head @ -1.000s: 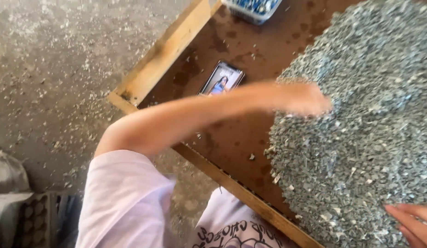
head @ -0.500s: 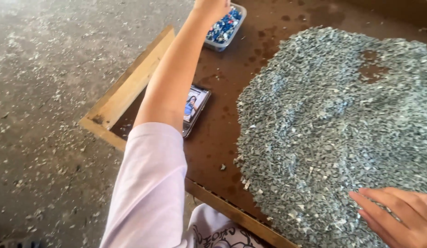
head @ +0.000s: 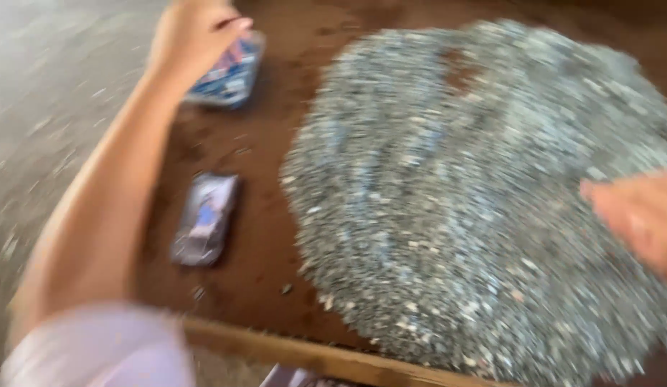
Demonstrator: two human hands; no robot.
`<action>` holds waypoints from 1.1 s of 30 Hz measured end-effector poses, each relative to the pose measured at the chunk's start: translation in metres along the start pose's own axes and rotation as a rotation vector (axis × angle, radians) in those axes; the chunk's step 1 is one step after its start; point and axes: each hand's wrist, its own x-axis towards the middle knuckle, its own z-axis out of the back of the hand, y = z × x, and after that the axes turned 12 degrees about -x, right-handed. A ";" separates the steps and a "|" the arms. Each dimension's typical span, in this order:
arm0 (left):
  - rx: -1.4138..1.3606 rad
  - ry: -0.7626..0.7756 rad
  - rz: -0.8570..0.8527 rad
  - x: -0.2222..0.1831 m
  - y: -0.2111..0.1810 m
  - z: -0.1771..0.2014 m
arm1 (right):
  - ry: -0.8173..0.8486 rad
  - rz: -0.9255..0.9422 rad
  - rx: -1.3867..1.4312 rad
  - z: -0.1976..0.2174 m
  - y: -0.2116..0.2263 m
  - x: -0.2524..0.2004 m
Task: The person sifts through a large pile of shredded plastic flakes on a wooden table, picking out blue pieces by hand and placing them into a clear plastic container. The person continues this sorting process throughout the clip.
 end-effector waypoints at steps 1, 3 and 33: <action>-0.020 0.039 -0.047 -0.014 -0.053 -0.008 | 0.010 -0.063 -0.012 0.003 -0.012 -0.008; -0.415 0.263 0.400 -0.061 -0.168 -0.005 | 0.051 -0.292 -0.207 0.008 -0.038 -0.021; -1.276 1.269 0.656 -0.200 -0.202 -0.115 | 0.330 0.114 0.218 -0.014 0.169 0.123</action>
